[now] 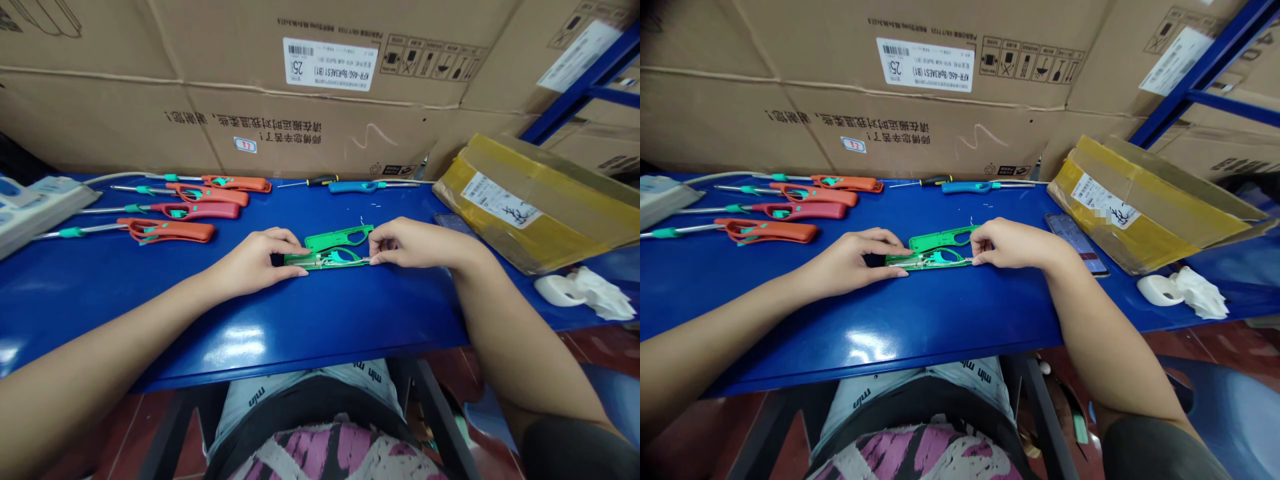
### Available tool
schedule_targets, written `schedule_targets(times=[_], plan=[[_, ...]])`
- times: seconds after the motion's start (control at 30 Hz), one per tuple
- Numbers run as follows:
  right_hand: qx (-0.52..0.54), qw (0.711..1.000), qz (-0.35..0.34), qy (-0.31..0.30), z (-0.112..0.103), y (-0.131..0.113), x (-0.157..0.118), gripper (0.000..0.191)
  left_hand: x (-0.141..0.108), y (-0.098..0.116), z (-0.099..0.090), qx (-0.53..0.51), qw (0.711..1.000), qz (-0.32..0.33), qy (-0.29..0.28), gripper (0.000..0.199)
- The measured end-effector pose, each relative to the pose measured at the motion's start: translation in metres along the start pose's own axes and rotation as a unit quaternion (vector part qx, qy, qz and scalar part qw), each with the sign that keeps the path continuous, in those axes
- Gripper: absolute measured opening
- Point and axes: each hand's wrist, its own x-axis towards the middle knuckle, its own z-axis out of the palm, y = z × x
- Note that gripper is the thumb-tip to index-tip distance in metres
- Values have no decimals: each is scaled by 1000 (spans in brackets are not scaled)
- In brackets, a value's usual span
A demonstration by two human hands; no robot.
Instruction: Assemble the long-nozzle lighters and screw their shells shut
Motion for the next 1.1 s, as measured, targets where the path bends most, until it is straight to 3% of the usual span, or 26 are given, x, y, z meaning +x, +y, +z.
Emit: schedule_targets(times=[0.47,0.77,0.97,1.1], plan=[[-71,997,-42,11,2,-10,-5,13,0,0,0,-3,1000,-3,-4,37],[-155,988,-7,26,7,-23,-7,16,2,2,-2,5,1000,-3,-10,37],[-59,998,11,14,3,-12,-5,9,2,3,-2,9,1000,4,-3,37],[35,999,-25,5,1,-1,-2,24,1,3,-2,17,1000,6,-2,37]])
